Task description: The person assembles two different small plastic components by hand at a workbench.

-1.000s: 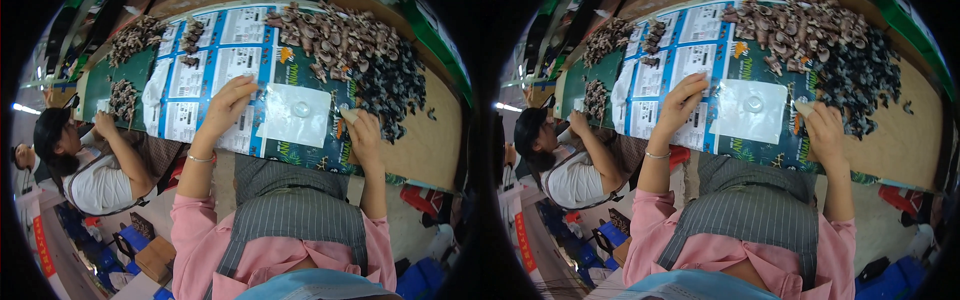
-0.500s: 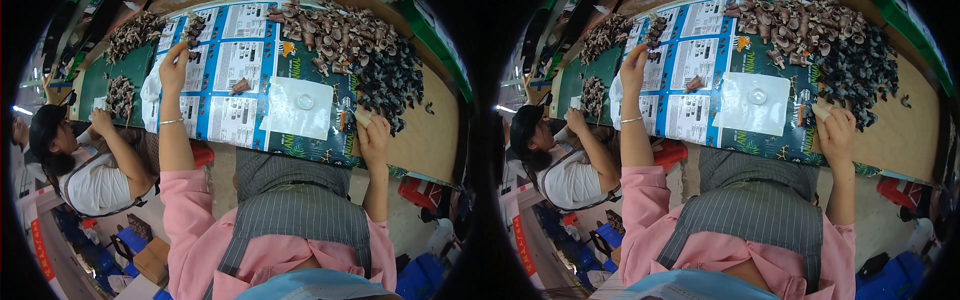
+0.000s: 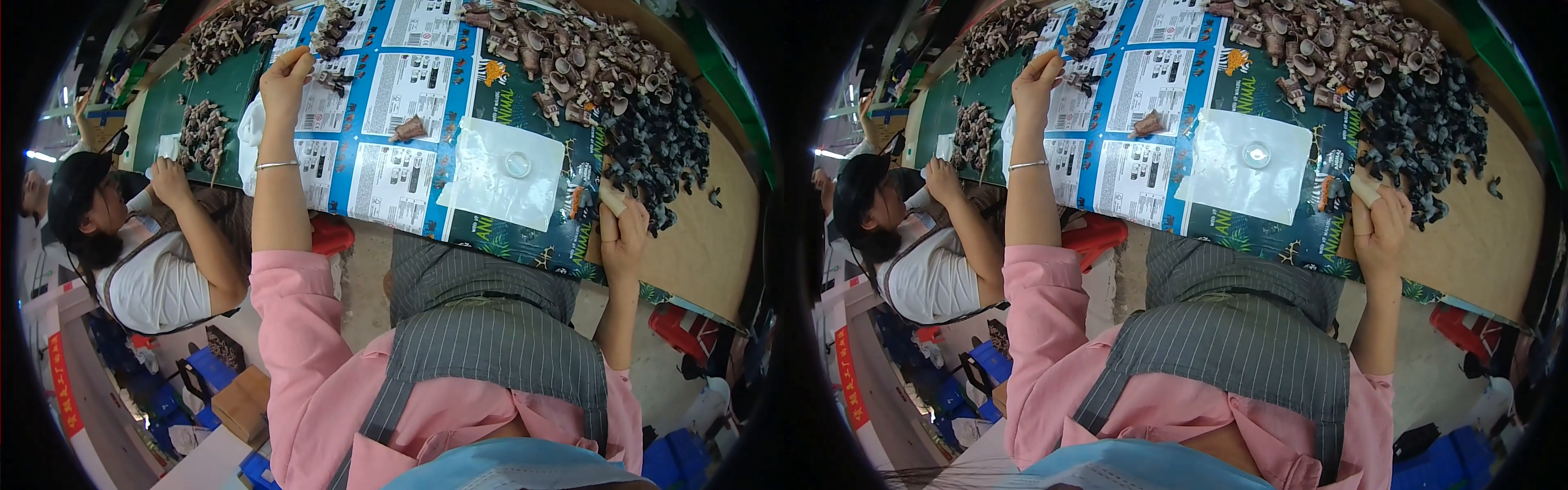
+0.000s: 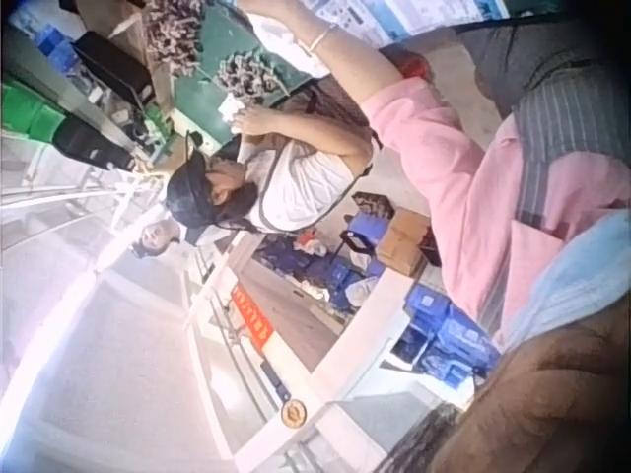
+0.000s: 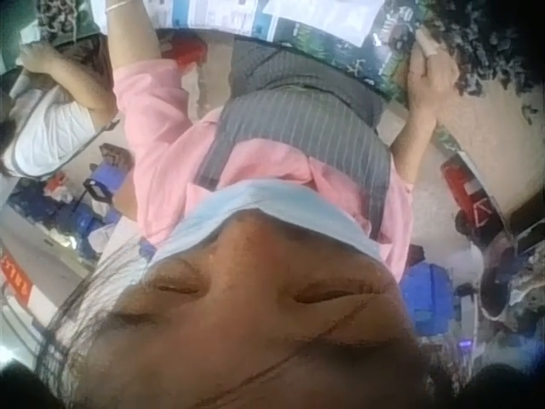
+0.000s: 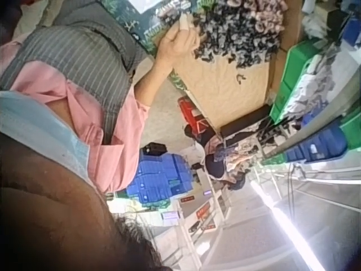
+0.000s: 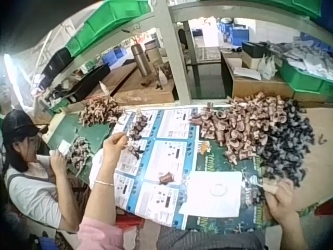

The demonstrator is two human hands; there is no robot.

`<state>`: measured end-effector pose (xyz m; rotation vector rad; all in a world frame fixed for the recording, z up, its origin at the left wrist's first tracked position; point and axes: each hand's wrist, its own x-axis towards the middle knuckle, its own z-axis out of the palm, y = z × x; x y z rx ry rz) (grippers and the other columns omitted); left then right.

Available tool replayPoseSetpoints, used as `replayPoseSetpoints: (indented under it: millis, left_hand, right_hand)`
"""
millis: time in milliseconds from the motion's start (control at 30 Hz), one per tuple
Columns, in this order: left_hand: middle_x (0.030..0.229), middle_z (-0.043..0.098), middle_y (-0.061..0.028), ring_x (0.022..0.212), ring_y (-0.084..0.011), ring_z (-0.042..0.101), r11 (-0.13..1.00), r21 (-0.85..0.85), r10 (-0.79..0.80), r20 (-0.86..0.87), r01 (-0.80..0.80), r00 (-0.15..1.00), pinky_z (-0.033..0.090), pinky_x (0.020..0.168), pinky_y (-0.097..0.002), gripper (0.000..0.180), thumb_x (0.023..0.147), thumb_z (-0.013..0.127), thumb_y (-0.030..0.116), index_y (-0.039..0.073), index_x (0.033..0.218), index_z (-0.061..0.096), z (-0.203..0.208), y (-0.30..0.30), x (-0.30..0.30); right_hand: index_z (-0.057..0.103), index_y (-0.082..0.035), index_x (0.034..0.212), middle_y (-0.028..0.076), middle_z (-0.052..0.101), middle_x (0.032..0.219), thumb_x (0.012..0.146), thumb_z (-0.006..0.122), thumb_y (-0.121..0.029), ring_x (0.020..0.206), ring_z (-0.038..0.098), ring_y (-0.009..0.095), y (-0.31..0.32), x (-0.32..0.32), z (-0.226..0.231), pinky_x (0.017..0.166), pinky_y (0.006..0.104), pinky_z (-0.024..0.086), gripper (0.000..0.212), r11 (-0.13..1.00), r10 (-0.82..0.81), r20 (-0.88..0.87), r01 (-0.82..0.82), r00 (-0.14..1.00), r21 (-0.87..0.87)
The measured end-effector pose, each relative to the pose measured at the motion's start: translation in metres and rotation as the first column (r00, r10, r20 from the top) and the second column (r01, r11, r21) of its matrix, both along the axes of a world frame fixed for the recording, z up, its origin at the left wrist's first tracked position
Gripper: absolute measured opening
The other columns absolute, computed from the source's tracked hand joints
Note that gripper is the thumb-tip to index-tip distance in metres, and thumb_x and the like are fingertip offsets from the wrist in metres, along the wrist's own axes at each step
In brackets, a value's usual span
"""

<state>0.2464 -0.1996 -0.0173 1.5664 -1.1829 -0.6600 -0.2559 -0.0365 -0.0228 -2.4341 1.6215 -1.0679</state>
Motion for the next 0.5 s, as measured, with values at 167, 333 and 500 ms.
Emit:
replayPoseSetpoints:
  millis: [167, 333, 500]
  left_hand:
    - [0.095, 0.071, -0.0057, 0.082, -0.0118, 0.065, 0.998, -0.049, 0.039, 0.057, -0.036, 0.998, 0.052, 0.073, -0.0259, 0.028, 0.086, 0.071, 0.018, 0.005, 0.11, 0.07, 0.003, 0.007, 0.0]
    - [0.1, 0.07, -0.0144, 0.092, -0.025, 0.067, 0.982, -0.014, 0.174, 0.452, -0.188, 0.875, 0.051, 0.08, -0.0338, 0.04, 0.091, 0.061, 0.04, 0.008, 0.112, 0.07, 0.0, 0.023, -0.005]
    - [0.107, 0.067, -0.0229, 0.097, -0.0364, 0.065, 0.937, 0.298, -0.05, 0.632, -0.183, 0.773, 0.049, 0.088, -0.0397, 0.058, 0.086, 0.053, 0.057, 0.007, 0.113, 0.069, 0.017, 0.023, -0.053]
  right_hand:
    - [0.067, -0.002, 0.102, 0.009, 0.063, 0.091, 0.083, 0.068, -0.002, 0.085, 0.06, 0.026, -0.001, 0.0, 0.001, 0.085, 0.036, 0.042, 0.019, 1.0, 0.012, 0.02, -0.012, 1.0, 0.001]
    - [0.067, -0.002, 0.102, 0.01, 0.063, 0.092, 0.082, 0.068, -0.002, 0.087, 0.059, 0.028, 0.0, -0.004, -0.005, 0.085, 0.0364, 0.042, 0.02, 1.0, 0.015, 0.005, -0.015, 1.0, -0.01]
    - [0.066, -0.001, 0.103, 0.01, 0.063, 0.092, 0.082, 0.069, -0.003, 0.088, 0.059, 0.029, 0.001, -0.006, -0.005, 0.085, 0.037, 0.042, 0.022, 1.0, 0.01, 0.006, -0.01, 1.0, 0.016]
